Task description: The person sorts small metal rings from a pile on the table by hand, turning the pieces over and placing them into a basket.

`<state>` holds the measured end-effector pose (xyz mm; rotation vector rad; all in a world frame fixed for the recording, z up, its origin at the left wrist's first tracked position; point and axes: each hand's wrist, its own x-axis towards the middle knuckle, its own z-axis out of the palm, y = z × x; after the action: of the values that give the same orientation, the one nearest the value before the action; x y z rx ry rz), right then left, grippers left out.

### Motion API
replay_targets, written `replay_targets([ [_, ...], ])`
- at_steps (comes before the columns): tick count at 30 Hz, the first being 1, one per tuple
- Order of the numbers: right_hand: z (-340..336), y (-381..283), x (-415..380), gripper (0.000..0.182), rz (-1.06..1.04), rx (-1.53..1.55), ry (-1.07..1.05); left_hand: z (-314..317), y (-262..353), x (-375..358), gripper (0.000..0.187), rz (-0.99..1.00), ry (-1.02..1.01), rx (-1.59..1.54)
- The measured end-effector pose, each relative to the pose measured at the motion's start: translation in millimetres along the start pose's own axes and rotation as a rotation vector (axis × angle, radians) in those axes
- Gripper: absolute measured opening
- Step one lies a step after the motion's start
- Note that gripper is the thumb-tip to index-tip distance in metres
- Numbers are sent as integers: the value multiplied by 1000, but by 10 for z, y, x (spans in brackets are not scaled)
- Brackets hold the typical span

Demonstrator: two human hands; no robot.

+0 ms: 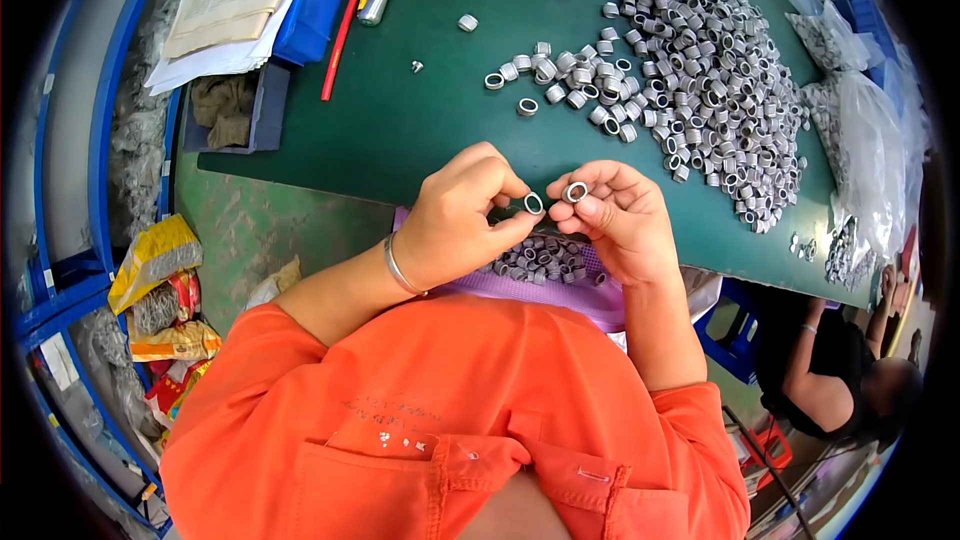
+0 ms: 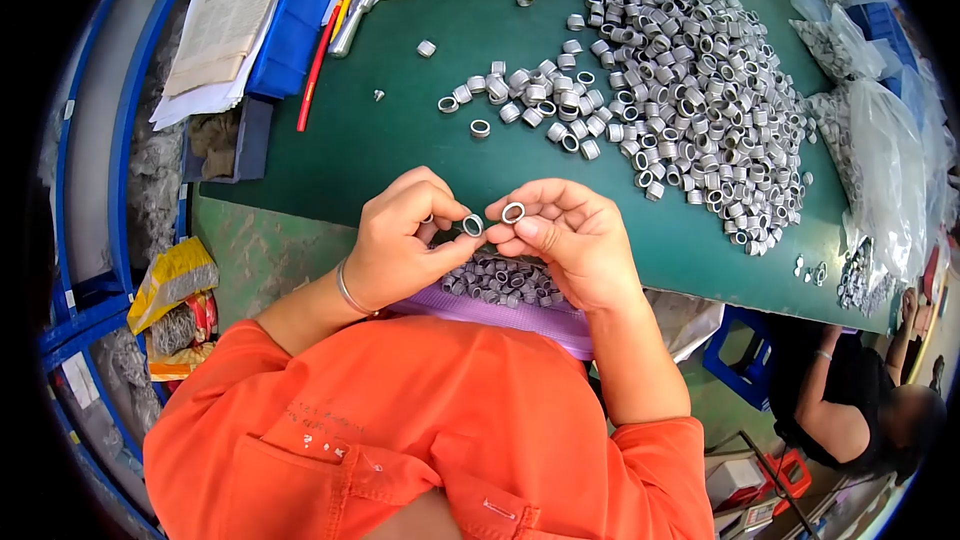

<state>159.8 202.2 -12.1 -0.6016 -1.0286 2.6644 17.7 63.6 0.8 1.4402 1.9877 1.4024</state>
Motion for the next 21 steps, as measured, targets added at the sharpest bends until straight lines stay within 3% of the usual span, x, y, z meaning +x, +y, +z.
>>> replay_targets([
  [6,18,6,-7,18,-2,21,3,-36,68,31,22,-65,-39,-44],
  [10,107,132,-7,17,-280,-427,87,-20,27,20,21,-130,-83,-124],
  [12,169,156,-2,14,-323,-693,134,-11,33,-12,21,-274,-98,-221],
  [15,248,45,76,18,-374,-1008,-5,0,-149,-49,20,-81,-57,-104],
  [16,277,29,137,18,-382,-1010,-12,8,-187,-66,20,-212,-20,-295],
  [18,321,-35,338,24,-781,-1376,26,-91,-112,-6,16,-574,-25,-655],
  [20,286,-6,559,24,-826,-1453,53,-164,-141,38,11,-694,39,-1087],
  [21,264,19,659,22,-841,-1562,72,-176,-138,62,8,-708,65,-1131],
])
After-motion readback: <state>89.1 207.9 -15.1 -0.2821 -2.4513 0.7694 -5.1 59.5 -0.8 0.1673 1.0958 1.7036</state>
